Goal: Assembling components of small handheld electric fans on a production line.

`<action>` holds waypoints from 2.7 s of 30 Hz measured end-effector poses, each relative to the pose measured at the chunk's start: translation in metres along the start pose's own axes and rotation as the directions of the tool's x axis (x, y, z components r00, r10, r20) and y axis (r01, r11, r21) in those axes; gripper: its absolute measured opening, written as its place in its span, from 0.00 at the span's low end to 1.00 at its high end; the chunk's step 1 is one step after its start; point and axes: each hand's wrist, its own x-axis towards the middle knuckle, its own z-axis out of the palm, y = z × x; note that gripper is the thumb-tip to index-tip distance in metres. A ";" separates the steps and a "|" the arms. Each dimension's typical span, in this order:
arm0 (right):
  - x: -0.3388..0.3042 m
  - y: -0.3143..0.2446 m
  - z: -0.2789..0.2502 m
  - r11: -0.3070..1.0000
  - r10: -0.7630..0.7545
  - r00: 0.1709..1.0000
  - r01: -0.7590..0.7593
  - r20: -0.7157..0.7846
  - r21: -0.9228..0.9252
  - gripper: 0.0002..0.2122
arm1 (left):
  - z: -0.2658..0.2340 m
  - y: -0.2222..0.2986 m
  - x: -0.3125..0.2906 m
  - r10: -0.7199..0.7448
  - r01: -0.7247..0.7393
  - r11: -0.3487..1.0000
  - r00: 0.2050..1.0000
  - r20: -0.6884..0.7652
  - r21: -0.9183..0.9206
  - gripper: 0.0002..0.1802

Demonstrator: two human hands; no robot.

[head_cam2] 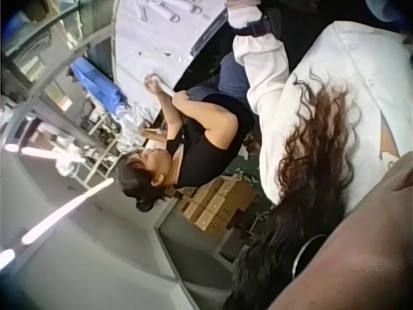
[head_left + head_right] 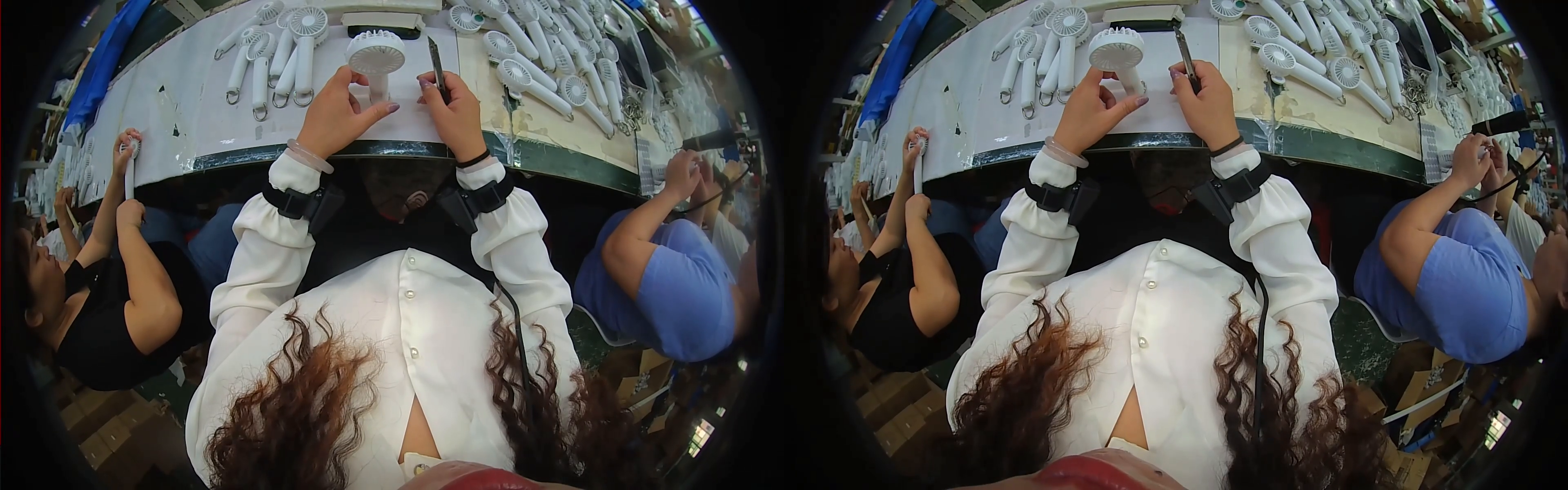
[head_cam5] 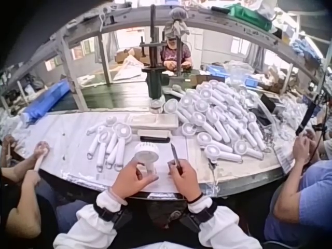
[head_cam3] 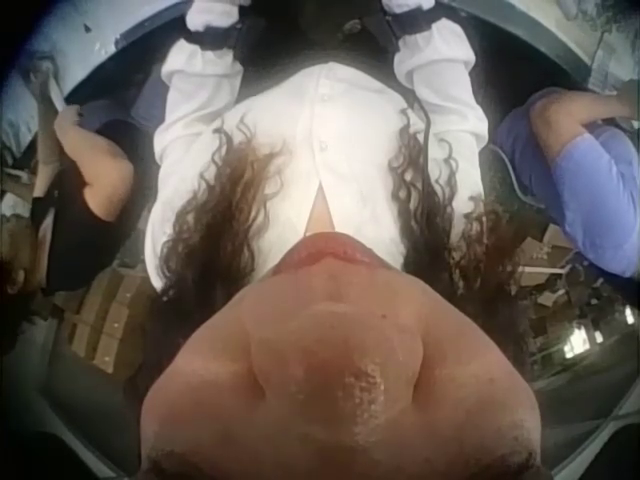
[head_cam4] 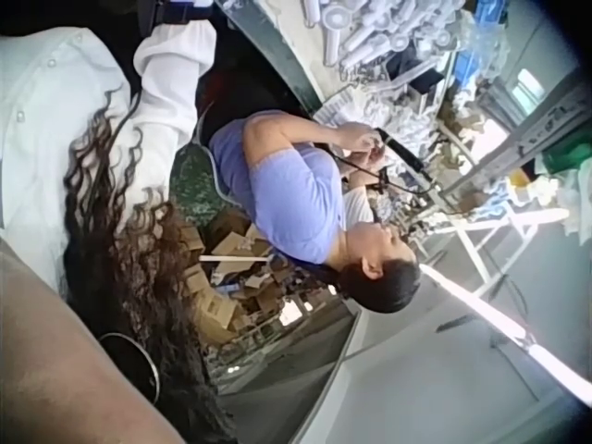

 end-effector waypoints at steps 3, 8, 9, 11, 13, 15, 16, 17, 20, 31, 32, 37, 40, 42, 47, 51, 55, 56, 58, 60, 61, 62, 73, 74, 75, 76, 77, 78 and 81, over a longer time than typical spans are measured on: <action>0.002 0.000 -0.001 1.000 0.006 1.000 -0.006 -0.004 0.003 0.08 | -0.001 0.003 -0.001 0.007 -0.007 1.000 1.000 -0.010 -0.001 0.36; 0.006 -0.001 0.000 1.000 -0.018 1.000 0.018 -0.005 -0.013 0.08 | -0.001 0.001 0.004 0.032 -0.031 0.999 0.998 -0.056 0.015 0.33; 0.007 -0.001 0.004 0.999 -0.042 0.999 0.042 0.010 -0.017 0.08 | -0.002 -0.003 0.004 0.057 -0.053 0.998 0.993 -0.106 0.041 0.33; 0.008 -0.001 0.006 0.996 -0.074 0.997 0.075 0.033 -0.055 0.08 | 0.002 -0.009 0.004 0.127 -0.121 0.992 0.974 -0.187 0.047 0.30; 0.007 0.004 -0.002 0.994 -0.064 0.997 0.068 0.043 -0.084 0.08 | 0.024 -0.024 0.012 0.189 -0.211 0.973 0.963 -0.194 -0.098 0.27; 0.004 0.002 -0.009 0.998 0.025 1.000 -0.024 0.016 -0.058 0.08 | 0.021 -0.016 0.017 0.147 -0.198 0.910 0.976 -0.163 -0.365 0.22; 0.000 -0.001 -0.012 0.998 0.060 0.998 -0.060 -0.007 -0.022 0.08 | 0.013 0.001 0.007 0.097 -0.153 0.852 0.986 -0.135 -0.501 0.19; -0.002 -0.005 -0.013 0.996 0.093 0.995 -0.093 -0.025 0.012 0.08 | -0.002 0.000 0.001 0.091 -0.161 0.870 0.981 -0.170 -0.466 0.19; -0.004 -0.004 -0.009 0.991 0.093 0.995 -0.096 0.033 0.090 0.08 | -0.032 -0.008 -0.015 -0.260 0.036 0.748 0.935 -0.242 -0.663 0.19; 0.001 -0.003 0.001 0.999 0.013 0.998 -0.015 0.065 0.036 0.08 | -0.232 -0.207 0.011 -0.439 0.629 0.775 0.598 -0.670 0.053 0.14; -0.001 -0.003 -0.001 0.998 0.037 0.998 -0.040 0.058 0.044 0.08 | -0.238 -0.213 0.013 -0.493 0.657 0.751 0.631 -0.599 0.075 0.14; 0.000 -0.002 -0.002 0.996 0.065 0.996 -0.068 0.055 0.064 0.09 | -0.237 -0.233 0.019 -0.503 0.757 0.634 0.561 -0.657 0.161 0.15; 0.001 -0.003 0.001 0.996 0.047 0.997 -0.051 0.058 0.079 0.09 | -0.234 -0.229 0.020 -0.513 0.816 0.526 0.530 -0.675 0.241 0.18; 0.000 -0.004 0.001 0.995 0.040 0.997 -0.046 0.063 0.087 0.09 | -0.230 -0.223 0.020 -0.518 0.841 0.463 0.512 -0.685 0.279 0.19; -0.003 -0.014 -0.011 0.991 0.058 0.997 -0.052 0.045 -0.120 0.09 | -0.208 -0.190 0.036 -0.297 0.669 0.605 0.693 -0.657 0.432 0.21; 0.004 -0.016 0.001 1.000 0.002 0.995 0.000 0.095 -0.024 0.09 | -0.185 -0.163 0.019 -0.172 0.253 0.965 0.800 -0.574 0.063 0.19; 0.005 -0.015 0.007 1.000 0.013 0.999 -0.014 0.046 0.023 0.07 | -0.141 -0.101 0.020 -0.211 0.052 0.903 0.918 -0.336 -0.427 0.18; 0.004 -0.016 0.007 0.997 0.017 0.999 -0.020 0.052 0.074 0.06 | -0.131 -0.088 0.020 -0.202 0.045 0.897 0.927 -0.316 -0.439 0.18; 0.002 -0.014 0.003 0.998 0.034 0.998 -0.036 0.047 0.053 0.07 | -0.108 -0.062 0.020 -0.164 0.045 0.909 0.952 -0.257 -0.414 0.18; 0.002 -0.012 0.000 0.997 0.050 0.995 -0.054 0.081 0.047 0.08 | -0.091 -0.044 0.019 -0.135 0.035 0.913 0.966 -0.221 -0.406 0.18; 0.002 -0.010 -0.002 0.998 0.054 0.996 -0.056 0.065 0.036 0.08 | -0.083 -0.036 0.019 -0.102 0.017 0.948 0.962 -0.253 -0.316 0.17; 0.001 -0.008 -0.003 0.998 0.045 0.997 -0.049 0.069 0.046 0.08 | -0.075 -0.030 0.019 -0.062 -0.002 0.974 0.958 -0.279 -0.225 0.16; 0.001 -0.026 -0.048 0.976 -0.040 0.997 0.024 -0.071 -0.215 0.06 | -0.020 0.002 0.002 0.029 -0.028 0.941 1.000 -0.002 -0.338 0.12; 0.004 -0.026 -0.064 0.922 -0.170 0.976 0.109 -0.135 -0.372 0.07 | -0.016 0.000 -0.001 0.031 -0.013 0.932 0.999 0.044 -0.362 0.12; 0.009 -0.019 -0.082 0.889 -0.244 0.955 0.150 -0.169 -0.433 0.08 | -0.013 -0.001 -0.004 0.031 0.005 0.923 0.996 0.088 -0.384 0.11; 0.013 -0.009 -0.105 0.849 -0.317 0.926 0.180 -0.206 -0.497 0.09 | -0.011 0.001 -0.003 0.038 0.003 0.919 0.995 0.097 -0.393 0.11; 0.016 -0.001 -0.128 0.765 -0.353 0.918 0.171 -0.182 -0.621 0.09 | -0.011 0.003 -0.004 0.043 0.006 0.942 0.990 0.137 -0.335 0.11; 0.019 0.007 -0.146 0.666 -0.385 0.910 0.160 -0.152 -0.729 0.10 | -0.012 0.005 -0.005 0.044 0.006 0.962 0.984 0.175 -0.274 0.10; 0.026 0.016 -0.167 0.640 -0.246 0.955 0.034 -0.163 -0.767 0.11 | -0.009 0.002 -0.007 0.041 0.009 0.972 0.978 0.206 -0.235 0.10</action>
